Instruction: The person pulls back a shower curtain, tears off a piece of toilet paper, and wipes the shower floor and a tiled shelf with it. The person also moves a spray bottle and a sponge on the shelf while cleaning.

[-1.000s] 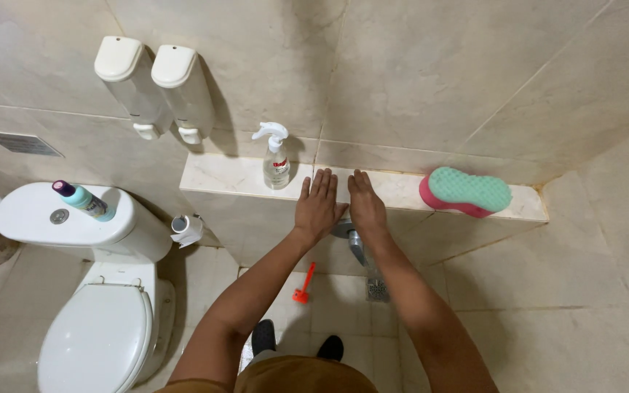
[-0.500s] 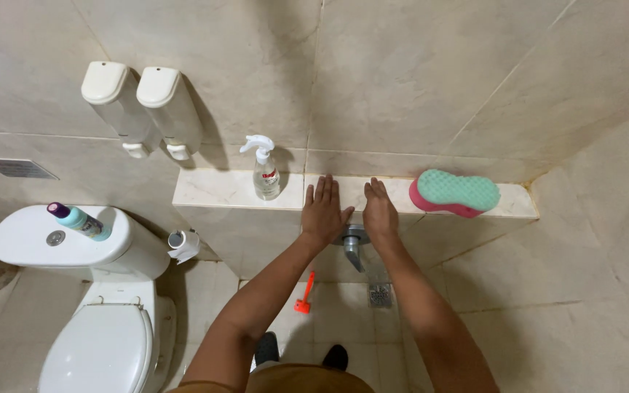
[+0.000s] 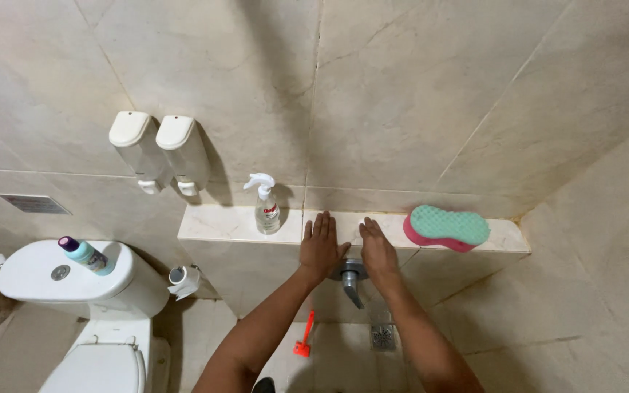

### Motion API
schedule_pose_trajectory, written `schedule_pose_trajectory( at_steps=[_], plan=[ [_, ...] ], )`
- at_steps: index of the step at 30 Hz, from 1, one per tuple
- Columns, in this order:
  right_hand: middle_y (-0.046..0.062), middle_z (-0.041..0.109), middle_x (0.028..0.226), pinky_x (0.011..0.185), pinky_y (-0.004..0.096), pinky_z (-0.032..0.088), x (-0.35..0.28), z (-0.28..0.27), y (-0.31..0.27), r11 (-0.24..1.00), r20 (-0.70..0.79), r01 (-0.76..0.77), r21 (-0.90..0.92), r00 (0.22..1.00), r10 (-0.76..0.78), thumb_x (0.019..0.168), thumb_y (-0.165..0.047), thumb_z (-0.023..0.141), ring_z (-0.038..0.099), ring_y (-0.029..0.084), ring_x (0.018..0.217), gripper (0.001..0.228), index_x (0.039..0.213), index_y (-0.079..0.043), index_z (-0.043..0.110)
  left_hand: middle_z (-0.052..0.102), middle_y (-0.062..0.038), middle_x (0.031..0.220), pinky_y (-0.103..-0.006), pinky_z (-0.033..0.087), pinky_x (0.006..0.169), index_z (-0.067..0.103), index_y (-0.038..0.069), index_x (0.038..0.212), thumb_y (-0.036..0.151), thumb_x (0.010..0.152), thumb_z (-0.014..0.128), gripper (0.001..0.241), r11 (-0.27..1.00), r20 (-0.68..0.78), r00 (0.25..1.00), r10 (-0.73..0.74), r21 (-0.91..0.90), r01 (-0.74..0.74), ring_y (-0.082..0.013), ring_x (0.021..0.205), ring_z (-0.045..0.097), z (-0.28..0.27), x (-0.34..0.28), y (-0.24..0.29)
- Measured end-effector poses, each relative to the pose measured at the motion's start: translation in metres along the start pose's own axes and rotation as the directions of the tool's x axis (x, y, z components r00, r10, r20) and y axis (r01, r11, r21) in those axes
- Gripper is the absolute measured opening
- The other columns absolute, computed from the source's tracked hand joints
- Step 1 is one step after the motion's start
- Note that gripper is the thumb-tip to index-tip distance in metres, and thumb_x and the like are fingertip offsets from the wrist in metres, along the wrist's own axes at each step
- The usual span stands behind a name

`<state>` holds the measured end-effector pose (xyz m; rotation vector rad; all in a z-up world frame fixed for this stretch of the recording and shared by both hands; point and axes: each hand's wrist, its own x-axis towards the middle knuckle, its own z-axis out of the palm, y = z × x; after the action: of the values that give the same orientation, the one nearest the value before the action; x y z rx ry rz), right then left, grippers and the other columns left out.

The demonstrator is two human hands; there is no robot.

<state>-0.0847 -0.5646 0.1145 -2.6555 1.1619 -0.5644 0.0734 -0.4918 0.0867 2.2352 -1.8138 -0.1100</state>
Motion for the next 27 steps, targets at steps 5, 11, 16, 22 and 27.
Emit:
schedule_pose_trajectory(
  at_steps=[5, 11, 16, 22, 27],
  plan=[
    [0.026, 0.054, 0.146, 0.113, 0.041, 0.044, 0.0, 0.001, 0.013, 0.999, -0.086, -0.051, 0.0, 0.995, 0.051, 0.081, 0.014, 0.05, 0.05, 0.037, 0.139, 0.05, 0.129, 0.006, 0.063, 0.024, -0.021, 0.166, -0.0502, 0.01, 0.124, 0.029, -0.004, 0.155, 0.06, 0.099, 0.045, 0.087, 1.0, -0.021, 1.0, 0.002, -0.012, -0.003, -0.0322, 0.155, 0.018, -0.004, -0.003, 0.004],
    [0.027, 0.052, 0.147, 0.118, 0.04, 0.04, 0.01, 0.028, 0.008, 0.998, -0.083, 0.025, 0.05, 0.996, -0.021, 0.082, 0.012, 0.051, 0.048, 0.037, 0.141, 0.049, 0.131, 0.007, 0.061, 0.024, -0.022, 0.166, -0.0502, 0.009, 0.125, 0.028, -0.005, 0.156, 0.057, 0.101, 0.044, 0.084, 1.0, -0.009, 1.0, 0.013, -0.022, -0.014, -0.0327, 0.156, 0.017, -0.014, -0.007, 0.005],
    [0.021, 0.05, 0.15, 0.116, 0.038, 0.038, -0.002, 0.0, -0.015, 1.0, 0.039, 0.023, 0.02, 0.999, -0.024, 0.079, 0.011, 0.05, 0.044, 0.034, 0.142, 0.054, 0.132, 0.003, 0.06, 0.022, -0.023, 0.166, -0.0496, 0.008, 0.124, 0.026, -0.005, 0.156, 0.056, 0.101, 0.044, 0.084, 0.999, -0.008, 1.0, 0.021, -0.038, -0.022, -0.0331, 0.155, 0.015, -0.014, -0.008, 0.004],
    [0.022, 0.05, 0.15, 0.115, 0.037, 0.041, -0.006, -0.011, 0.006, 0.996, -0.03, -0.085, -0.011, 0.996, 0.084, 0.086, 0.011, 0.047, 0.045, 0.033, 0.143, 0.049, 0.133, 0.005, 0.059, 0.021, -0.025, 0.165, -0.0495, 0.007, 0.125, 0.025, -0.008, 0.155, 0.055, 0.102, 0.043, 0.085, 0.998, -0.001, 0.999, 0.032, -0.053, -0.032, -0.0353, 0.155, 0.014, -0.014, -0.01, 0.004],
    [0.022, 0.048, 0.153, 0.116, 0.037, 0.042, 0.014, 0.013, 0.002, 0.971, -0.016, -0.229, 0.072, 0.973, 0.231, 0.087, 0.011, 0.047, 0.048, 0.032, 0.142, 0.05, 0.135, 0.002, 0.059, 0.02, -0.025, 0.166, -0.0496, 0.006, 0.125, 0.024, -0.008, 0.155, 0.054, 0.102, 0.042, 0.084, 0.998, 0.011, 1.0, 0.024, -0.057, -0.024, -0.0359, 0.156, 0.013, -0.016, -0.011, 0.006]
  ],
)
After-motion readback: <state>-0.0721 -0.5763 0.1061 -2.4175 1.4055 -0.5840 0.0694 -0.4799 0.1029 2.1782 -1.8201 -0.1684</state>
